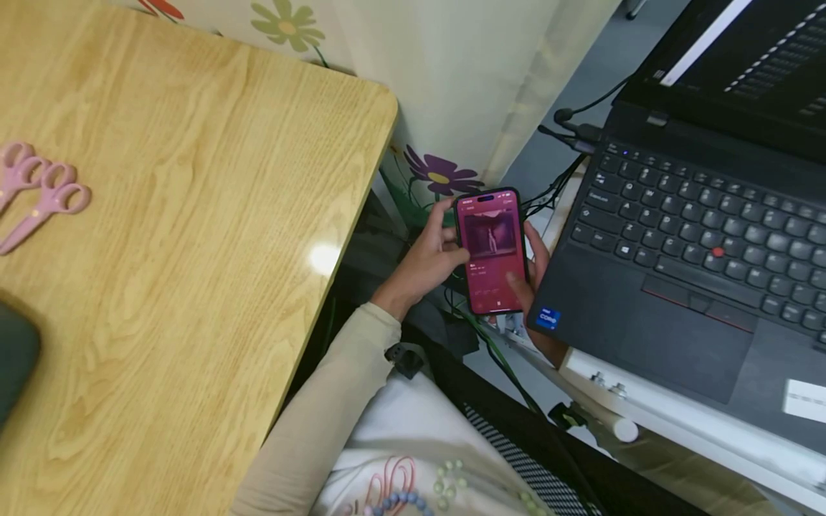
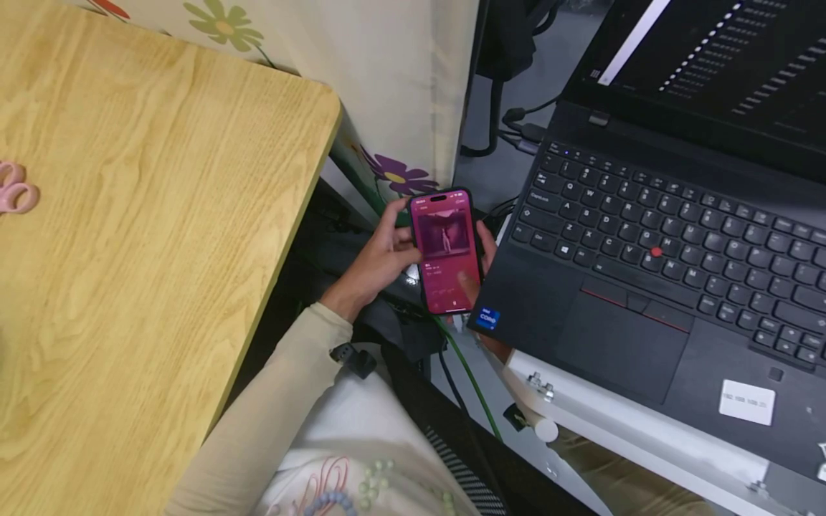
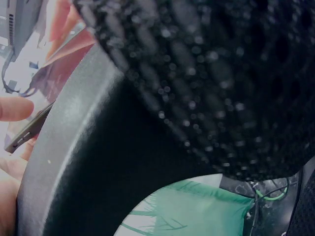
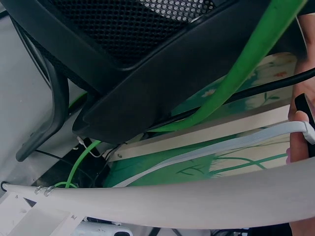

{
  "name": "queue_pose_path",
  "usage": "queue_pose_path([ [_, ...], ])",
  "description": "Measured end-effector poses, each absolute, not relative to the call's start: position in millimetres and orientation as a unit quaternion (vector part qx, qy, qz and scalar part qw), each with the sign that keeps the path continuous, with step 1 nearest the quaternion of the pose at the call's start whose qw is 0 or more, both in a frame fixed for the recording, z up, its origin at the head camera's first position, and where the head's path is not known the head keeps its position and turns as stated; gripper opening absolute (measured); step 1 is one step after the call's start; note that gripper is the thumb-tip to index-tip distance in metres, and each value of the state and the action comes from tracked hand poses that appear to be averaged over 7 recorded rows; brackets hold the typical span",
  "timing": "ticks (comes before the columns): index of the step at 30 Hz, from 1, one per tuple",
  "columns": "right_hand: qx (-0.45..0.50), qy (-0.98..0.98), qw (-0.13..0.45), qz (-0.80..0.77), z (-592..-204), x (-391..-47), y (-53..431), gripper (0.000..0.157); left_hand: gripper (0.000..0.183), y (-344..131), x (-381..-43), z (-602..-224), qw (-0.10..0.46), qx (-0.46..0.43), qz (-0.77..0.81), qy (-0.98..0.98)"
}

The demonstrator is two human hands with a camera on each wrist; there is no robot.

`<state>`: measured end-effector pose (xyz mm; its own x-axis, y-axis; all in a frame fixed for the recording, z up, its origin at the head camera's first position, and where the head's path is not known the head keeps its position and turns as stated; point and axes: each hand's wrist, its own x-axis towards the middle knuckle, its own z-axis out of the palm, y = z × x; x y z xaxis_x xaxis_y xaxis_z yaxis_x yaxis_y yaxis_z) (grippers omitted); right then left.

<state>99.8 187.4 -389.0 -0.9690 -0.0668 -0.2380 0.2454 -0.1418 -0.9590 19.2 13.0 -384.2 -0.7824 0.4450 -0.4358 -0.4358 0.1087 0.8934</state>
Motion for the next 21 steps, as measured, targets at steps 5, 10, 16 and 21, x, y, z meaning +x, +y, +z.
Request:
queue_pose_path([
  [5,0.084,0.643,0.108,-0.754,-391.3,99.3,187.4,0.065,0.073,13.0,19.7,-383.7,0.332,0.004,0.661,0.673],
  [10,0.075,0.644,0.105,-0.754,-387.2,99.5,185.5,0.068,0.075,14.3,18.9,-385.0,0.335,0.005,0.646,0.686],
  [16,0.045,0.679,0.094,-0.727,-381.6,99.0,181.7,0.086,0.074,14.8,19.3,-386.6,0.334,-0.001,0.647,0.686],
  [21,0.041,0.739,0.084,-0.668,-392.5,99.5,185.0,0.098,0.069,14.6,20.2,-385.1,0.326,0.002,0.657,0.68],
])
